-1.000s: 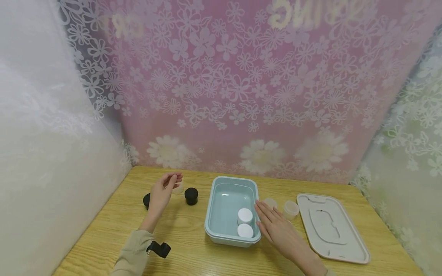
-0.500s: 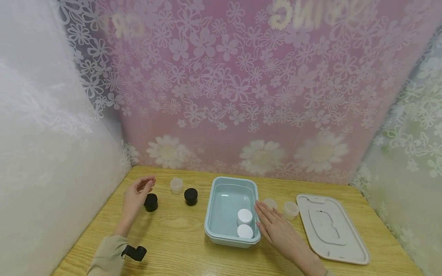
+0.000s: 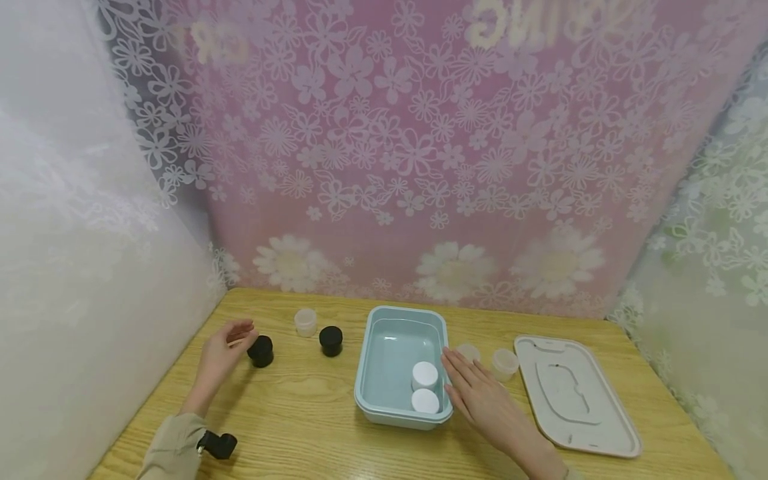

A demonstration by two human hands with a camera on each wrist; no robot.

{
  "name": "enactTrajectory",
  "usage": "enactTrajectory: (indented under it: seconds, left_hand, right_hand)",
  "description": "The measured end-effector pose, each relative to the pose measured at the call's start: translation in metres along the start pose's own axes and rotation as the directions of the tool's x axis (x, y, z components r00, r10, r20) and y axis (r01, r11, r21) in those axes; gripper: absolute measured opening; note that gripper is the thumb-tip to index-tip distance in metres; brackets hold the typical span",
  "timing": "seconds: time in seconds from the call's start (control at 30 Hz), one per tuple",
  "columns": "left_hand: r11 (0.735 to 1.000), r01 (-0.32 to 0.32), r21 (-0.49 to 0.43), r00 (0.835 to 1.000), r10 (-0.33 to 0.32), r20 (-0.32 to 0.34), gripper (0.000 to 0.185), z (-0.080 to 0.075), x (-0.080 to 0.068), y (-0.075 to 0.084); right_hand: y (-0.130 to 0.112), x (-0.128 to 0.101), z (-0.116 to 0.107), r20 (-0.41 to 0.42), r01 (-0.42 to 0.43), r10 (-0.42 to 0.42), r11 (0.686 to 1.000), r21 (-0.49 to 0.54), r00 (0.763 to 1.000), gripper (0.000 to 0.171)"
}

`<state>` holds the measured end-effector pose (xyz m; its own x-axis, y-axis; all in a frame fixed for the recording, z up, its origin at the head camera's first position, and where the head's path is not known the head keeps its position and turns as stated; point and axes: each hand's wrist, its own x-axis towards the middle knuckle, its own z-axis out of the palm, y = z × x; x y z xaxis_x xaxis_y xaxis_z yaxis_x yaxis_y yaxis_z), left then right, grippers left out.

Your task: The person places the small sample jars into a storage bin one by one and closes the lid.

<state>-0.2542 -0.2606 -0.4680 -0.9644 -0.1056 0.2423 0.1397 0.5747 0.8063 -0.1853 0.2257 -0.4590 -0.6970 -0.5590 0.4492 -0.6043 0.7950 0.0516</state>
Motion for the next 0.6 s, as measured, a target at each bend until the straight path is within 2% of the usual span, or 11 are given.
enactTrajectory:
  seconds: [0.2,0.33,0.43,0.6]
  left_hand:
    - [0.998,0.013,0.064,0.993,-0.02,0.116,0.063,0.0016,-0.0016,-0.0097]
    - [0.998,0.014,0.064,0.984,-0.025,0.174,0.068,0.0041,-0.0028,-0.0107]
    - [0.999,0.012,0.047,0.982,-0.021,0.186,0.068,0.0059,-0.0034,-0.0105]
    - [0.998,0.022,0.058,0.986,-0.031,0.165,0.061,0.008,-0.005,-0.0114]
  right_hand:
    - [0.0006,-0.0006,0.0001,0.015,-0.006,0.006,1.0,0.008,1.0,0.056]
    - [0.0005,-0.0011,-0.0001,0.017,-0.013,0.013,1.0,0.01,1.0,0.056]
    - [0.0008,-0.0011,0.0,0.029,-0.022,0.021,1.0,0.016,0.999,0.056]
    - [0.0015,-0.0013,0.0004,0.043,-0.026,0.026,1.0,0.015,0.999,0.056]
